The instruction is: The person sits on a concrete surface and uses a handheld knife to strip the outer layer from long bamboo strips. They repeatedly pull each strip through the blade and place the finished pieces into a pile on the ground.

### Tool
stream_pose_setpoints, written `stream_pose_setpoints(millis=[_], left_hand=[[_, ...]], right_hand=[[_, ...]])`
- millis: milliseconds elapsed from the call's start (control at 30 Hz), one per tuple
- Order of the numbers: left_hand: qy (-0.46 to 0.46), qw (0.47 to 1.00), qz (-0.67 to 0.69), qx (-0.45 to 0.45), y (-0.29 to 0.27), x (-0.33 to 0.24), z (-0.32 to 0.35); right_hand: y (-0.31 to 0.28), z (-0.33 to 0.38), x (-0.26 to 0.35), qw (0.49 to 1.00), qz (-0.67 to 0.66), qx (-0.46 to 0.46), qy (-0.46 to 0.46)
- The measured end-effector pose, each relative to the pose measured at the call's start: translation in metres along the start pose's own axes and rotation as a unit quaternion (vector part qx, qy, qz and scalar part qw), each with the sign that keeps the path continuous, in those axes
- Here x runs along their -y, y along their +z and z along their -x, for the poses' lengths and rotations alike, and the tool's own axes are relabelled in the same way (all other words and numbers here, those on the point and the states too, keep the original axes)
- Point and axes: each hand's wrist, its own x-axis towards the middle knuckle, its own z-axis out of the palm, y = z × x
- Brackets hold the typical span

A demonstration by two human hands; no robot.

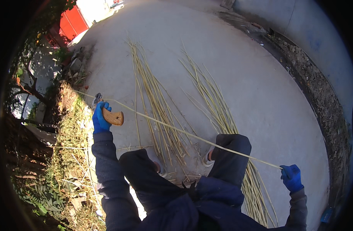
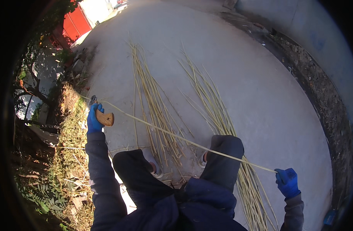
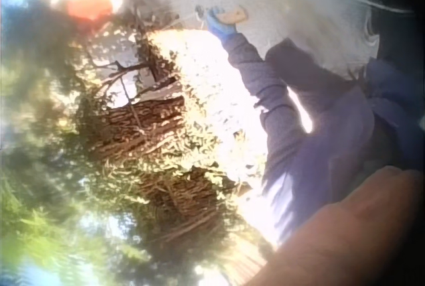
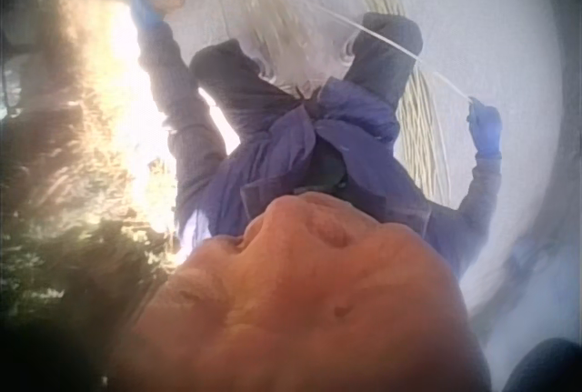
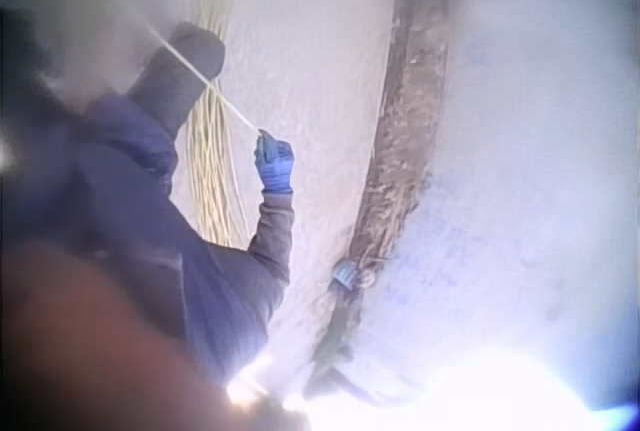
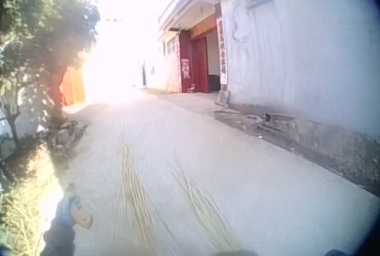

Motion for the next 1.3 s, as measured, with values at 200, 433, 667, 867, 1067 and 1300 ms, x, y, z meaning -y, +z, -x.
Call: stream_pose_setpoints(millis=[200, 433, 667, 867, 1067, 1300], left_hand=[[0.034, 0.998, 0.009, -0.061, -0.140, -0.045, -0.072], [0.013, 0.998, 0.005, -0.067, -0.205, -0.096, -0.104], [-0.050, 0.996, -0.010, -0.071, -0.173, -0.062, -0.083], [-0.114, 0.992, -0.043, 0.042, -0.127, 0.006, -0.058], [-0.231, 0.969, 0.012, 0.090, -0.034, 0.029, -0.008], [-0.203, 0.962, -0.104, 0.149, 0.041, 0.048, 0.056]], right_hand=[[-0.024, 0.128, -0.112, 0.991, 0.084, -0.017, 0.106], [-0.015, 0.228, -0.178, 0.927, -0.039, -0.004, 0.373], [0.018, 0.229, -0.169, 0.917, -0.085, 0.013, 0.389], [0.042, 0.193, -0.131, 0.848, -0.195, -0.022, 0.492], [0.076, 0.180, -0.102, 0.890, -0.094, 0.033, 0.444], [0.169, 0.212, -0.094, 0.956, 0.106, 0.061, 0.268]])
